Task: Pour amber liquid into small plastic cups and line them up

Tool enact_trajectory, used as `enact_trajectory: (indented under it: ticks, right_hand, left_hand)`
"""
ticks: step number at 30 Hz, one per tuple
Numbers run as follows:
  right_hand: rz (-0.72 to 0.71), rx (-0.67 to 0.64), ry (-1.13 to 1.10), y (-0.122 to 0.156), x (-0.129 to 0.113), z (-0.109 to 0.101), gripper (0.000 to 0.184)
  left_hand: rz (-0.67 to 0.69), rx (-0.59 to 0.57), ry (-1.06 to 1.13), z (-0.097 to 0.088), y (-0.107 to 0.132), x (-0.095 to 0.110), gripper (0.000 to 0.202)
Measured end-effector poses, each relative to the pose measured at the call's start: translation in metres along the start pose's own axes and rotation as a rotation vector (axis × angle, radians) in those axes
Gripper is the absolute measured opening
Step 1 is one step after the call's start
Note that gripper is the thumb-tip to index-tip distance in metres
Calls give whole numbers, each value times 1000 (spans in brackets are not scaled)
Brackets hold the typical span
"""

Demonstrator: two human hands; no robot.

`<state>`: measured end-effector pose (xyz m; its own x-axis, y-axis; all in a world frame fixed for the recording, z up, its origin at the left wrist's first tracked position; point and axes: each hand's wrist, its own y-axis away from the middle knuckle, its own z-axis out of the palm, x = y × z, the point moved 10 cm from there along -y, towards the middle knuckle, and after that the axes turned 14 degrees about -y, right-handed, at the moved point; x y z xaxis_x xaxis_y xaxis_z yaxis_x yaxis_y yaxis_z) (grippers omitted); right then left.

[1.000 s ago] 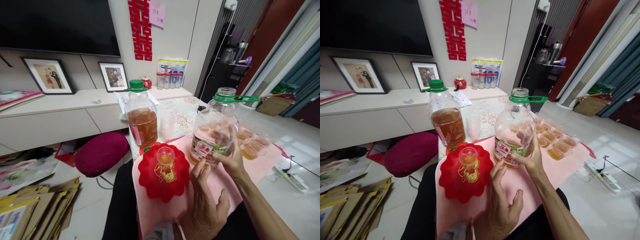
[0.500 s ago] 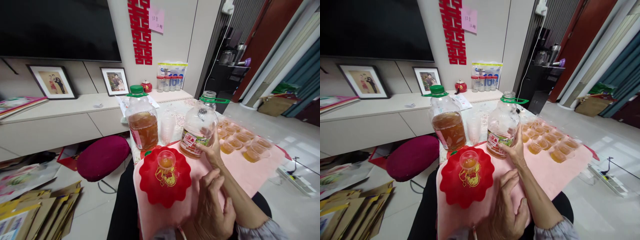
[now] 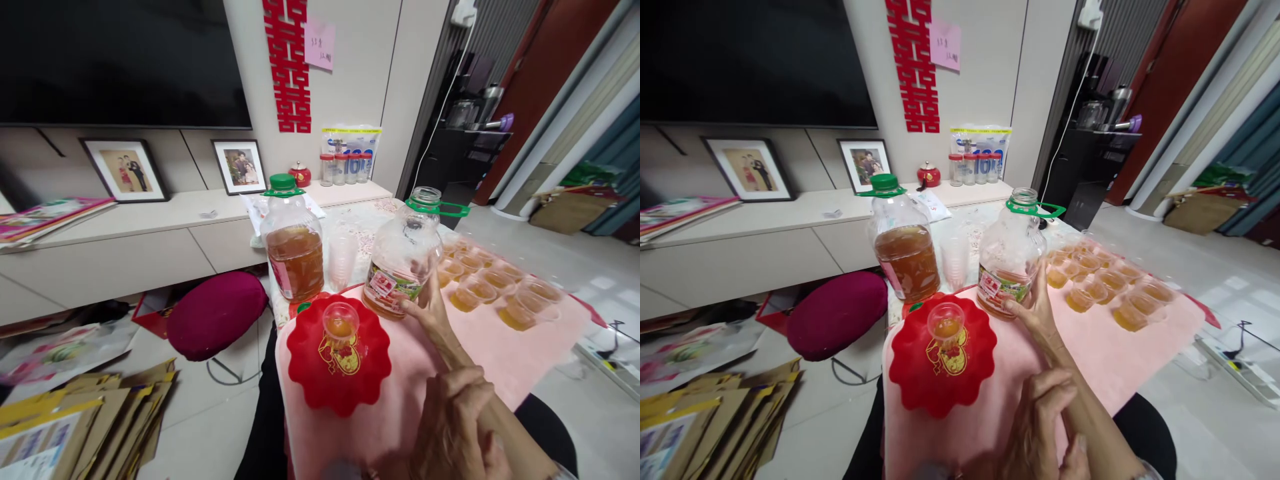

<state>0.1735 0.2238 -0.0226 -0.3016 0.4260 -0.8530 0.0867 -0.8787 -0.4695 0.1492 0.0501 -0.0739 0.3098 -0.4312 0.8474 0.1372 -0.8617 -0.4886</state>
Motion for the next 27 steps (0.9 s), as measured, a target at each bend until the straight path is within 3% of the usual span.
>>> enact_trajectory:
  ticks: [3,6,11,16,19,21,24,27]
  right_hand:
    - [43,17,-34,10,10,-14,80]
    - [77,92,-60,20,24,-37,76]
    - [110,219,-74,29,45,-65,65]
    - [125,307,-15,32,50,-74,52]
    - [115,341,14,35,46,-79,49]
    - [103,357,25,37,42,-82,45]
    - [87,368,29,42,36,-86,38]
    - [93,348,21,47,33,-85,34]
  left_hand:
    - [-69,-35,-13,-8,-7,1,53]
    - [-119,-136,-73,-29,-28,8,59]
    - [-125,-1,-232,-109,-76,25,64]
    - [-71,186,-450,-178,-82,27,60]
    - [-76,250,-580,-208,-78,11,55]
    - [-204,173,-547,-215,-81,-17,66]
    - [-445,79,-337,-212,-87,-59,91]
    - [-518,60,-260,-206,-95,-74,105]
